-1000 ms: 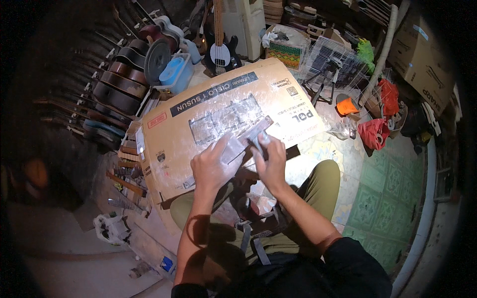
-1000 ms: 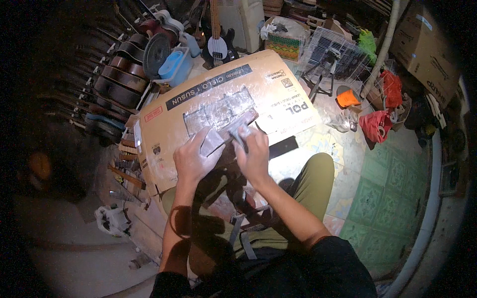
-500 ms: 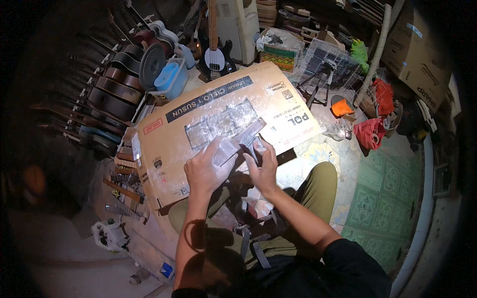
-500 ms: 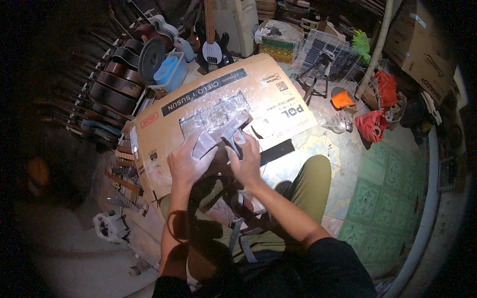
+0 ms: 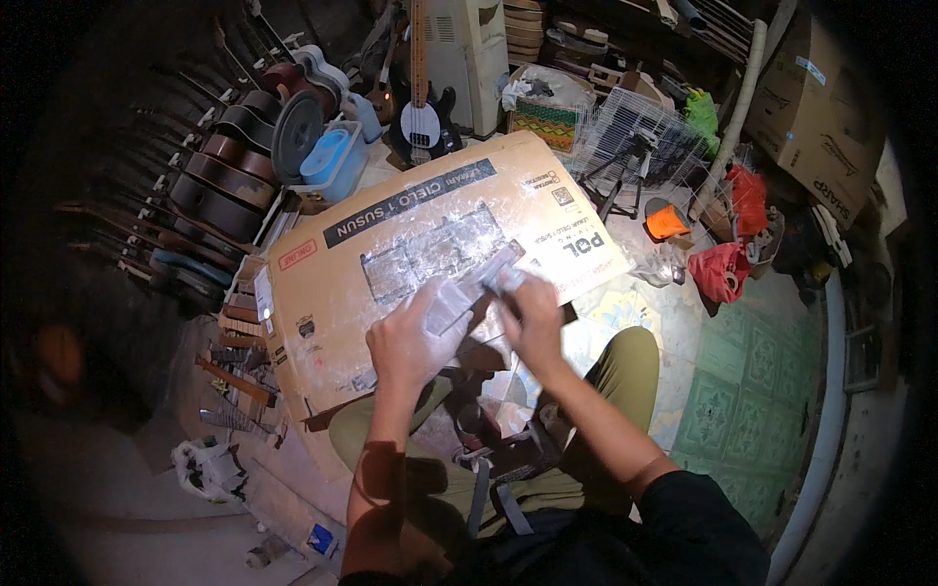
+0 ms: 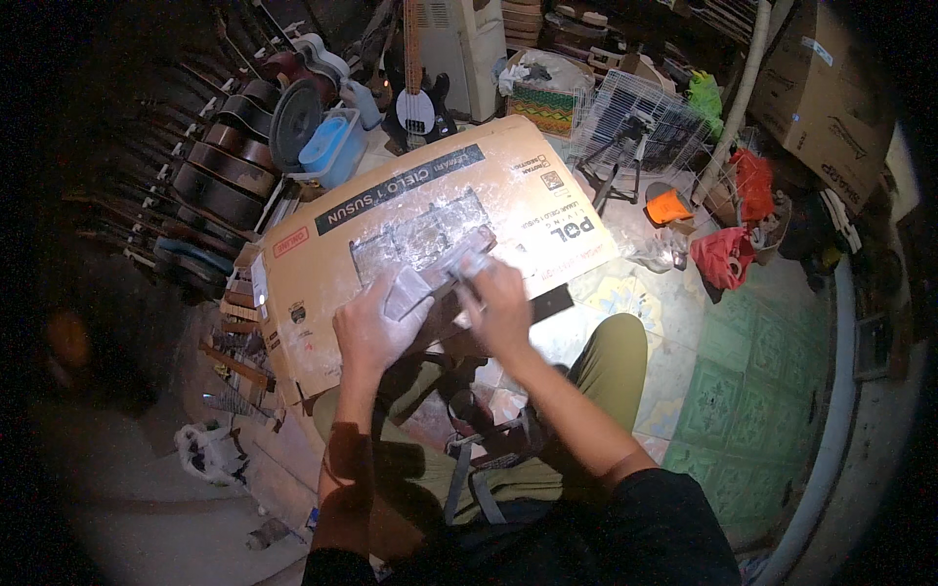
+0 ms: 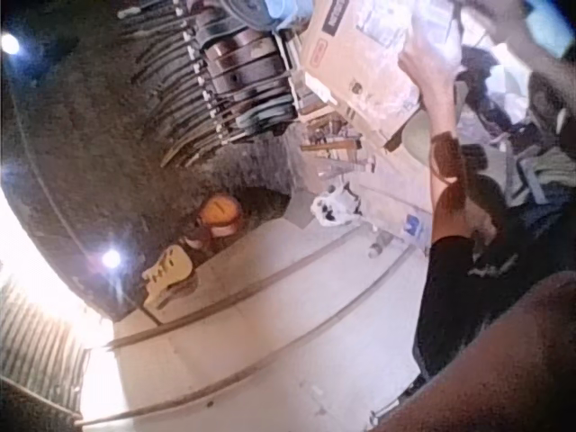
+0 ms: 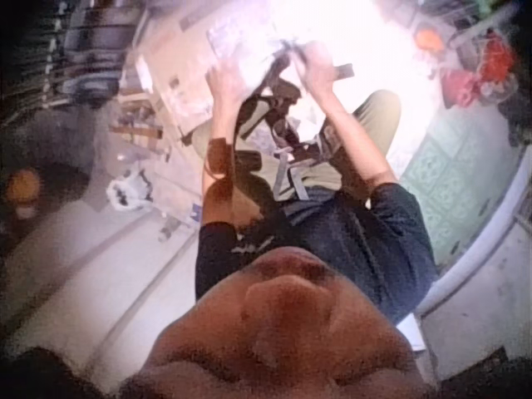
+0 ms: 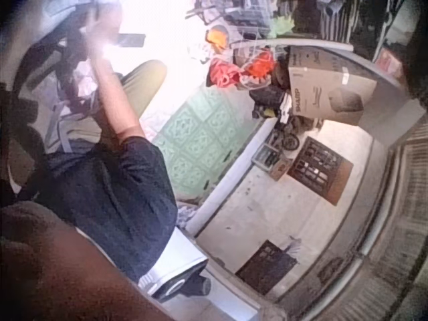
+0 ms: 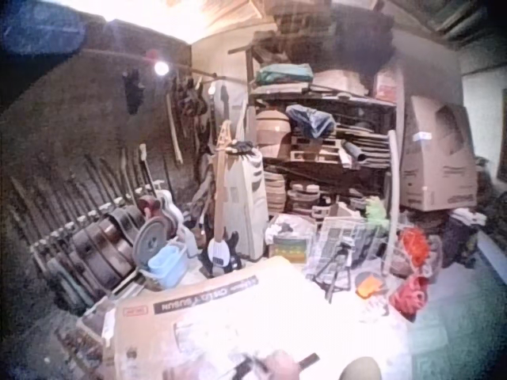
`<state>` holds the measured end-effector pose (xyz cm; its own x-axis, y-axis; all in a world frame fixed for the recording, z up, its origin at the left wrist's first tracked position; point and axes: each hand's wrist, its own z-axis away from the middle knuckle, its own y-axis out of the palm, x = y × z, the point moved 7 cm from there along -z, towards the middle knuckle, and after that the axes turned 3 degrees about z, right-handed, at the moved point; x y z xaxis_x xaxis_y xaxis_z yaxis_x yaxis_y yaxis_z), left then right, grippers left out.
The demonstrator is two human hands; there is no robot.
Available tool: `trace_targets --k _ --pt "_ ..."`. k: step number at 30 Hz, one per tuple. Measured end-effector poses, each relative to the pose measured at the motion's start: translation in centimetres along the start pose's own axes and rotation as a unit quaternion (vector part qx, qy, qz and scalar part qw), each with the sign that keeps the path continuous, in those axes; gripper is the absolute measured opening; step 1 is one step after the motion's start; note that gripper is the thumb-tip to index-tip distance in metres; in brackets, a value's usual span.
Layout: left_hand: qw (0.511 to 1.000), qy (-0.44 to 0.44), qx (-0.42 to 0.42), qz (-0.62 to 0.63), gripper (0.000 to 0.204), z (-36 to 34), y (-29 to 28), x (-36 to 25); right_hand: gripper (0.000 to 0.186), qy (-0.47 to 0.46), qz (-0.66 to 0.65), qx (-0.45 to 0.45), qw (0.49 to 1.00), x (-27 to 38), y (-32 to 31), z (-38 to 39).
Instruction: The person sands the surface and edges of a wooden guitar body using a piece of sandpaper while it is positioned on a cardboard box.
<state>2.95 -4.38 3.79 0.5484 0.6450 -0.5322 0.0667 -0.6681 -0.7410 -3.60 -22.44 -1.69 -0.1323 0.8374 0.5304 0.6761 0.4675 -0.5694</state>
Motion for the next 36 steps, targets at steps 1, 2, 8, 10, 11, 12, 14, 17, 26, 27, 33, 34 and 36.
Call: trace_targets --k 1,2,8,10,11,12,14,17,26,27,33,34,36 --pt "1.000 0.002 0.000 0.011 0.056 0.0 0.4 -0.9 0.033 0.056 0.001 0.057 0.997 -4.9 0.1 -1.3" --pt "1.000 -0.002 0.006 0.010 0.057 0.3 0.7 -1.4 0.033 0.057 0.040 0.009 0.998 -4.2 -1.6 -2.9" --pt "0.999 -0.009 -0.013 0.036 0.056 1.4 0.5 -0.5 0.026 0.009 0.035 0.051 0.998 -1.9 -2.2 -3.1" --pt "1.000 -0.005 0.013 0.003 0.055 0.8 0.7 -1.8 0.027 0.039 0.083 -0.007 0.996 -3.6 -3.0 -4.3" --pt "1.000 -0.006 0.008 -0.002 0.055 0.8 0.5 -1.4 0.026 0.053 0.091 0.110 0.988 -3.1 -1.0 -2.8" --pt "1.000 0.001 -0.008 0.007 0.055 0.9 0.2 -0.9 0.026 0.048 0.086 0.109 0.989 -2.6 -0.6 -2.4" --pt "1.000 0.005 -0.014 0.028 0.055 1.1 0.1 -1.2 0.022 0.030 0.030 0.114 0.993 -1.6 -1.0 -1.3" --pt "1.000 0.010 -0.002 0.007 0.056 0.7 0.4 -1.5 0.025 0.031 0.076 0.024 0.996 -2.4 -2.1 -4.0" --pt "1.000 -0.009 0.006 -0.003 0.059 1.8 0.8 -0.4 0.026 0.006 0.028 0.074 0.997 0.6 -0.9 -1.2" --pt "1.000 0.001 -0.007 -0.002 0.060 2.0 0.3 0.0 0.026 -0.025 -0.017 0.059 0.998 1.7 -0.8 -1.0" --pt "1.000 0.005 -0.001 0.001 0.059 1.8 0.6 -0.1 0.031 -0.009 0.031 0.061 0.998 2.6 -1.4 -0.7" --pt "1.000 0.007 -0.008 0.015 0.059 1.9 0.4 -0.1 0.027 -0.023 -0.006 0.077 0.997 1.4 -1.4 -1.0" --pt "1.000 0.014 0.005 0.013 0.059 1.5 0.9 -1.3 0.025 0.028 0.078 0.088 0.993 -2.6 -2.1 -3.0"
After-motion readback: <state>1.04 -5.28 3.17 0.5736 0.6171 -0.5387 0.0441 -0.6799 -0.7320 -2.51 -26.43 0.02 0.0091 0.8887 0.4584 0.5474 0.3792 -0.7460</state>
